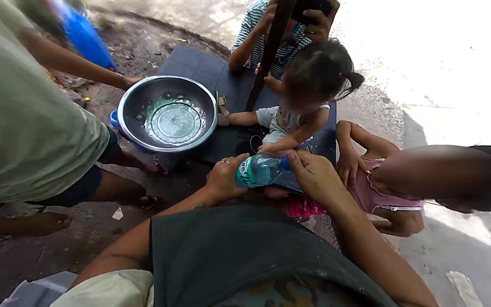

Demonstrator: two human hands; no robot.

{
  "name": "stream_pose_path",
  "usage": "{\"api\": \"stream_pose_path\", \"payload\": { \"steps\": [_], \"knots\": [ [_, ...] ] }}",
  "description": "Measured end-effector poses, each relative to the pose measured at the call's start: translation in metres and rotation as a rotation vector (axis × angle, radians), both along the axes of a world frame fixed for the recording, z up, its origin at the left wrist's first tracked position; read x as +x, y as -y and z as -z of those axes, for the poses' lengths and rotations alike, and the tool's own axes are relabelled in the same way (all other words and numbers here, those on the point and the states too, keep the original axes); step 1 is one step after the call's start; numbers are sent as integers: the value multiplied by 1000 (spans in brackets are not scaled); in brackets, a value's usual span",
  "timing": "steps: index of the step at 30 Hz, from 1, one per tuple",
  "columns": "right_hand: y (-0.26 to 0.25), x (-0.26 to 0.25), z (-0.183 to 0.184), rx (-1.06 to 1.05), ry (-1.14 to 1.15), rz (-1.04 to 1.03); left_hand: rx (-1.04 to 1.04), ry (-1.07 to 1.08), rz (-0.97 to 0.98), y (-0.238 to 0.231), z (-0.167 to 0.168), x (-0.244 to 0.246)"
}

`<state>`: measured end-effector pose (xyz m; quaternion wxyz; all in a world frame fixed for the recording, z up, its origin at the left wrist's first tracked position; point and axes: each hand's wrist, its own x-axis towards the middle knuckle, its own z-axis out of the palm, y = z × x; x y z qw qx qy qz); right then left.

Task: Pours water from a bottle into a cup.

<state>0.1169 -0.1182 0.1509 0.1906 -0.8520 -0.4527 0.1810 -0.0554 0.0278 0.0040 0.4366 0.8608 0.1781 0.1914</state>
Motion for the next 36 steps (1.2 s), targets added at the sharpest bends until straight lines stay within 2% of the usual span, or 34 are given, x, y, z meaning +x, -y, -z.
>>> {"api": "stream_pose_path", "payload": {
  "steps": [3, 5, 8, 11, 14, 16, 19, 21, 24, 28, 30, 32, 36],
  "knots": [
    [-21, -3, 21, -43, 89, 49, 65, -25, -37, -3, 6, -8],
    [-29, -4, 37, 109, 139, 22, 54, -4, -30, -7, 5, -15],
    [-36, -3, 48, 292, 135, -131, -50, 46, 45, -14, -1, -27],
    [-37, -1, 41, 316, 169, -323, -215, 31, 146, -20, -2, -34],
    [-27, 6, 25, 208, 124, -494, -291, -23, 218, -28, -2, -34],
    [-18, 13, 18, 141, 17, -537, -287, -39, 260, -34, -4, -30],
    [-11, 27, 19, 217, -65, -536, -246, -66, 258, -41, 0, -20],
    [-9, 41, 22, 292, -117, -456, -278, -140, 219, -44, 5, -13],
    [-13, 73, 42, 276, -151, -180, -301, -153, 140, -47, 14, 3],
    [-28, 97, 77, 287, -503, 334, -289, -159, 60, -50, 14, 24],
    [-38, 102, 85, 270, -594, 523, -245, -154, 45, -53, 11, 36],
    [-46, 102, 93, 248, -525, 590, -194, -165, 36, -54, 8, 46],
    [-54, 102, 100, 194, -133, 487, -105, -218, -6, -58, 5, 68]
  ]
}}
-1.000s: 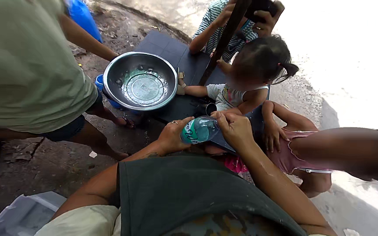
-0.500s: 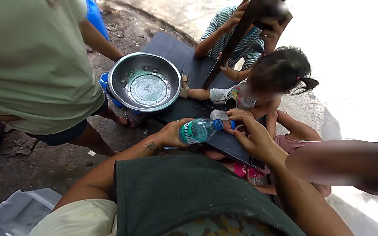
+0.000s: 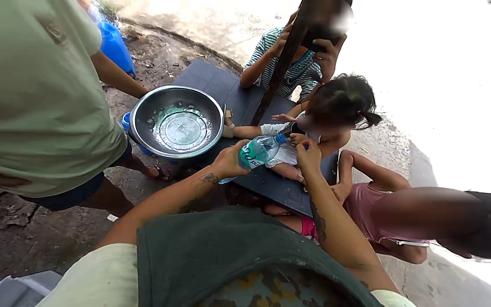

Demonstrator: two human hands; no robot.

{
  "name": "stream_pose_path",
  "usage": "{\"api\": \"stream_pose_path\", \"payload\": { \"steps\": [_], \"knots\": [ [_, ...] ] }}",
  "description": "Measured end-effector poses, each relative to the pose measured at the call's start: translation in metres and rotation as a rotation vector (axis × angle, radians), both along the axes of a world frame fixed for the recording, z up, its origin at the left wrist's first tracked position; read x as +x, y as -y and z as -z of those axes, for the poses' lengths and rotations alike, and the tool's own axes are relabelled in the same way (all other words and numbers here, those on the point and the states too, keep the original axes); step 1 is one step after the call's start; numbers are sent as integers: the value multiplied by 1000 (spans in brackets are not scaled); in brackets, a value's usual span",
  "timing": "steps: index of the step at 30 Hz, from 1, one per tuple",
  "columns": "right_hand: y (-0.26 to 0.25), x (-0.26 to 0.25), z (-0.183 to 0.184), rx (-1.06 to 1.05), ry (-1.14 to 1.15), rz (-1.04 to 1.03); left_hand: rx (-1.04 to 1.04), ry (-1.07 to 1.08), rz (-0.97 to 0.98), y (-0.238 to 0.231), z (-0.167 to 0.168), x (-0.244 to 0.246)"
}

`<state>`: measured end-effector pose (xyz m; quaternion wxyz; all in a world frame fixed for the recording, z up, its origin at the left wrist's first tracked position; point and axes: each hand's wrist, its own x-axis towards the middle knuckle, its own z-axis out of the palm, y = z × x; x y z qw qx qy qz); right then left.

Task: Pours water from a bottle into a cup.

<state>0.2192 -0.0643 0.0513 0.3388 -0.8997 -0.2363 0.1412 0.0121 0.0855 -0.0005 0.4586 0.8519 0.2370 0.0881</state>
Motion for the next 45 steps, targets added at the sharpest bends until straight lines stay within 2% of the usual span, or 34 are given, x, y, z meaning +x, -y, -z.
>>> {"api": "stream_pose_path", "payload": {
  "steps": [4, 6, 10, 20, 27, 31, 45],
  "knots": [
    [-11, 2, 0, -205, 173, 26, 80, -89, -30, -8, -8, 21],
    [-15, 5, 1, -278, 173, 32, 107, -171, -15, -16, -9, 33],
    [-15, 9, -1, -369, 182, -30, 179, -173, -3, -26, -5, 55],
    [-11, 8, 13, -371, 159, -62, 284, -313, 72, -29, -26, 83],
    [-8, 4, 15, -344, 141, -78, 382, -433, 82, -29, -25, 92],
    [-7, 2, 11, -356, 134, -84, 432, -444, 92, -29, -20, 95],
    [-6, 4, 16, -409, 119, -79, 492, -543, 122, -22, -41, 102]
  ]
}}
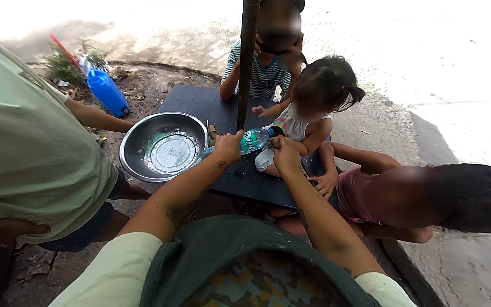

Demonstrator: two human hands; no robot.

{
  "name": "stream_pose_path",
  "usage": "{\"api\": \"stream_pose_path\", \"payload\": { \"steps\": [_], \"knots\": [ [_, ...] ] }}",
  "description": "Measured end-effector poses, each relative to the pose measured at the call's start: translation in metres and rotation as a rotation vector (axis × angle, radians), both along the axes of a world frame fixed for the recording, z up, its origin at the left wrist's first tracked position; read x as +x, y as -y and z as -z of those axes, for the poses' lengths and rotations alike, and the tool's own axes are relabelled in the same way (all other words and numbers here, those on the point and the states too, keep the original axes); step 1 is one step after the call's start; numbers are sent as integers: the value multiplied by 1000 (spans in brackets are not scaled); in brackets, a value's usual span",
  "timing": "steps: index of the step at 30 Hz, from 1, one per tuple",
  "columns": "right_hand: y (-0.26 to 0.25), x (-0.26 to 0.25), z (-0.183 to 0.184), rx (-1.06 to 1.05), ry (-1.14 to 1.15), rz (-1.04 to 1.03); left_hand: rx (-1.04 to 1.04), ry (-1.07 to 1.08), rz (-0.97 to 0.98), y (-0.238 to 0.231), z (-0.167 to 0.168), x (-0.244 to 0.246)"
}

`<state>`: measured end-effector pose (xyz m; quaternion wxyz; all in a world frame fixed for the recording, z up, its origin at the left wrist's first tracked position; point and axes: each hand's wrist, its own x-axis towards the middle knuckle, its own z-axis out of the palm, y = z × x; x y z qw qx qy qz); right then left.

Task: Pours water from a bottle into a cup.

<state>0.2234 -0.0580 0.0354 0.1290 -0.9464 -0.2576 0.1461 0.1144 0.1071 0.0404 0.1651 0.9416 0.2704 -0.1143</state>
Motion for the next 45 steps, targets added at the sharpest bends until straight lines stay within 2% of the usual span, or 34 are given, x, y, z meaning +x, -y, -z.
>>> {"api": "stream_pose_path", "payload": {
  "steps": [7, 17, 19, 20, 22, 25, 28, 30, 32, 34, 37, 41, 45],
  "knots": [
    [-1, 0, -4, -43, -20, 3, 61, -10, 13, -3, 4, 7],
    [-1, -3, -12, -26, -30, 6, 57, -91, 21, 2, -20, 9],
    [1, 0, -9, 54, -56, 18, -1, -163, -3, 6, -32, 8],
    [2, 2, -8, 112, -72, 29, -1, -133, -12, 5, -25, 7],
    [5, 6, -5, 272, -125, 86, 19, -7, -29, -1, 1, 6],
    [9, 8, -2, 490, -279, 203, -63, 116, -64, -2, 18, 0],
    [14, 0, -14, 556, -347, 211, -178, 300, -97, -1, 34, -7],
    [24, -7, -26, 633, -353, 146, -294, 425, -119, 3, 43, -15],
    [36, -15, -41, 738, -263, 26, -405, 548, -120, 15, 44, -29],
    [48, -23, -55, 839, -131, -106, -500, 605, -76, 25, 41, -42],
    [65, -34, -77, 901, -119, -315, -649, 631, 30, 40, 39, -61],
    [85, -48, -100, 687, -73, -559, -765, 590, 190, 56, 40, -82],
    [97, -60, -114, 511, 7, -692, -833, 617, 303, 66, 37, -98]
  ]
}}
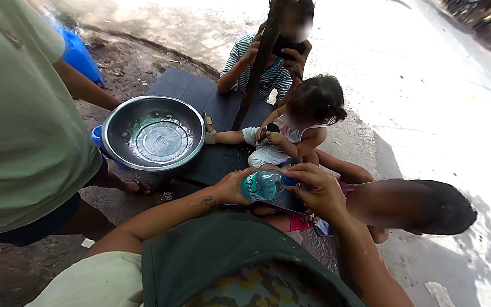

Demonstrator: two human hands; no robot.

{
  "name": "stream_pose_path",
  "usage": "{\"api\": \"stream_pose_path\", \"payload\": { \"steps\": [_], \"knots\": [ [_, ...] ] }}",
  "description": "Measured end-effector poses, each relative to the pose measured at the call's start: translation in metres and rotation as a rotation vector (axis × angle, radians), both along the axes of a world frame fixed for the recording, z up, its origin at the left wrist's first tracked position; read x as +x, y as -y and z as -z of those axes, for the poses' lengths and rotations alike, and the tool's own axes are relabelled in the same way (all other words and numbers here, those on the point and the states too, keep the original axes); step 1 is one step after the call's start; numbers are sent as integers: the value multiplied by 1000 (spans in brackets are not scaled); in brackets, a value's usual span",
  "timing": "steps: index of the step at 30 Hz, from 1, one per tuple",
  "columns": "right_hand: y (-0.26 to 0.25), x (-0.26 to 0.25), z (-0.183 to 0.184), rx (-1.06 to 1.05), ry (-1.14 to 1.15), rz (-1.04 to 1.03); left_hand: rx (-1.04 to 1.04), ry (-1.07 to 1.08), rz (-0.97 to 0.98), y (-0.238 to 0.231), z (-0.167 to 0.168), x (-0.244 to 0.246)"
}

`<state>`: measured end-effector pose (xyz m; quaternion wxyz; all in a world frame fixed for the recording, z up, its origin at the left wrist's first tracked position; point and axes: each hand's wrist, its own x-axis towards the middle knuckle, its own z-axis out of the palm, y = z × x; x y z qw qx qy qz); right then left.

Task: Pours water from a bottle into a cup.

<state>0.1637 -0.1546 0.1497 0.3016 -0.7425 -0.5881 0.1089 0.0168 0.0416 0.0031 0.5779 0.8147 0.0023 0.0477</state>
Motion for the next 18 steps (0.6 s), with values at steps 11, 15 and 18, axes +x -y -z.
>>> {"api": "stream_pose_path", "payload": {
  "steps": [11, 15, 18],
  "knots": [
    [4, -39, -24, -240, 273, 150, -12, 190, 36, 9, 1, -13],
    [-2, -56, -20, -284, 317, 356, -13, 181, 41, 7, 0, -15],
    [-5, -65, -30, -426, 352, 430, -5, 194, 66, 5, -2, -17]
  ]
}}
